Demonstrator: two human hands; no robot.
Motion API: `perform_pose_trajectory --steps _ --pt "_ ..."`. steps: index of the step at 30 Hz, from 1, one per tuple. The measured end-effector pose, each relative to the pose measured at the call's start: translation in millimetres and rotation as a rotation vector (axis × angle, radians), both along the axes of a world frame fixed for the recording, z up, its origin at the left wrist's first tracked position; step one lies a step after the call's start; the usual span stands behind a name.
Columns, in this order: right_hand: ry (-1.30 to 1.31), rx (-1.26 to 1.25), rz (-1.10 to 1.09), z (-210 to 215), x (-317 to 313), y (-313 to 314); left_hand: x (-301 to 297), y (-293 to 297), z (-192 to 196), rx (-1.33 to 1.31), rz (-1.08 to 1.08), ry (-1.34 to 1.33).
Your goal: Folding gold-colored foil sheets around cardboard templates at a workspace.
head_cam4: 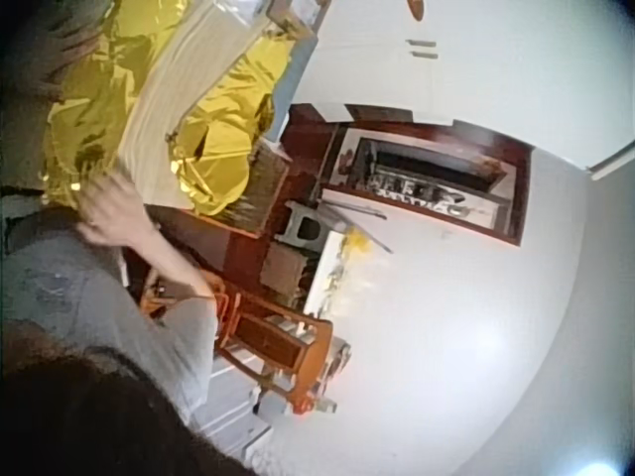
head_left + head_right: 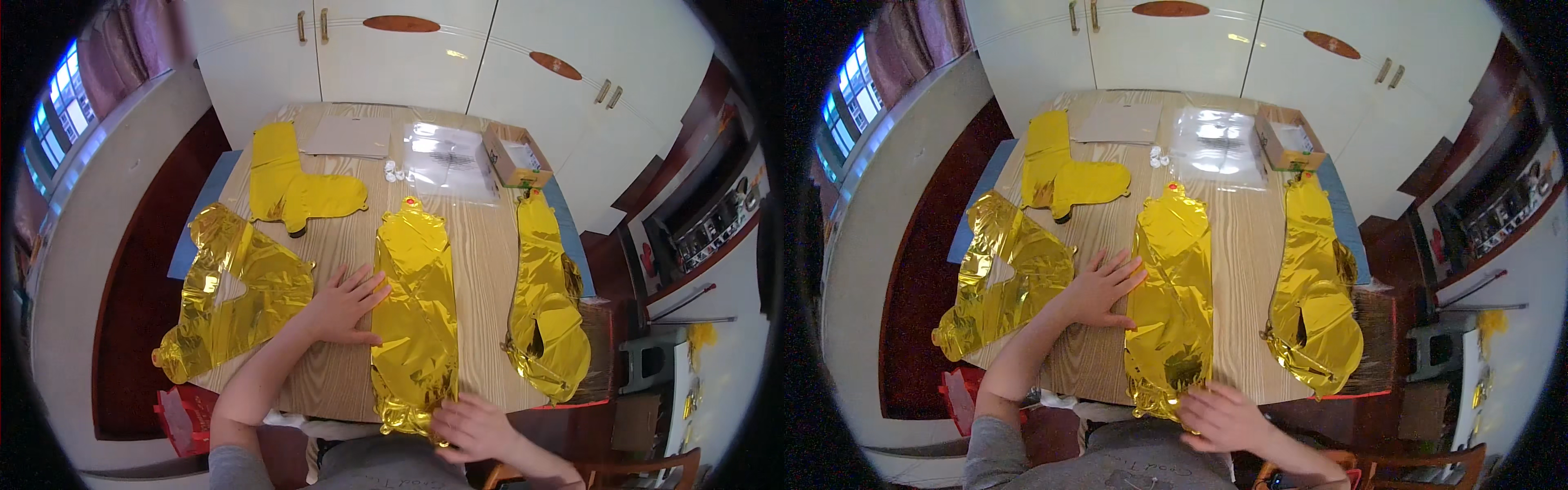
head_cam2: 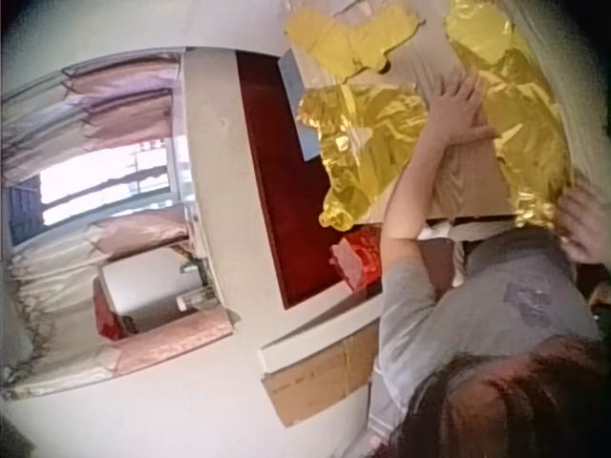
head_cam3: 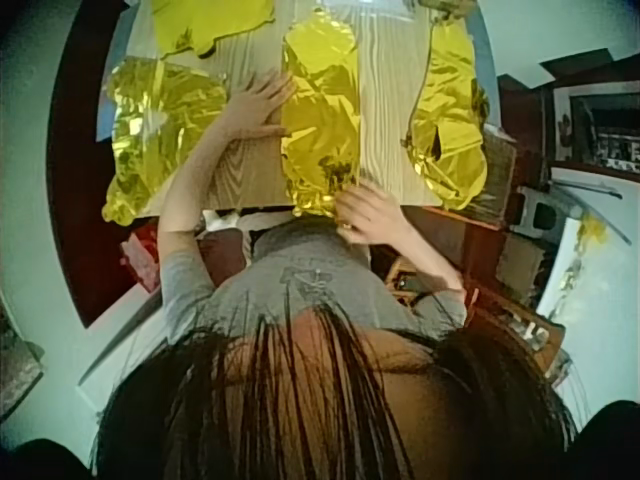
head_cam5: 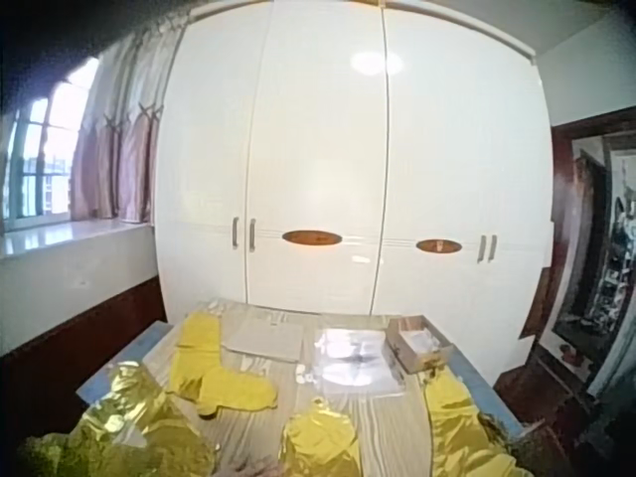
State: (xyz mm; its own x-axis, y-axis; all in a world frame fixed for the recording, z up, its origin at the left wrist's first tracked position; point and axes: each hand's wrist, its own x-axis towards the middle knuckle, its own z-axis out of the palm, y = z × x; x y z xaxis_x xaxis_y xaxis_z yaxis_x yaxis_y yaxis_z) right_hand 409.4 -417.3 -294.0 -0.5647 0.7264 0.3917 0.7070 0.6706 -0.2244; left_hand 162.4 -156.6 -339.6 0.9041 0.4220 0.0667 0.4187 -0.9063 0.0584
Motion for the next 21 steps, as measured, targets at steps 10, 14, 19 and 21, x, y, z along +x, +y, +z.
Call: perform_pose_trajectory --steps 10,14,19,21 --pt "-0.035 -0.128 0.173 -30 -1 148 0 1 -2 0.012 0.008 0.024" --pt "-0.042 -0.123 0.205 -41 -3 151 -1 1 -2 -0.001 0.011 0.017" --pt "-0.036 -0.146 0.188 -45 -1 148 0 0 0 -0.025 0.016 0.009" --pt "-0.05 -0.141 0.187 -44 -2 148 -1 -1 0 -0.021 0.015 0.01"
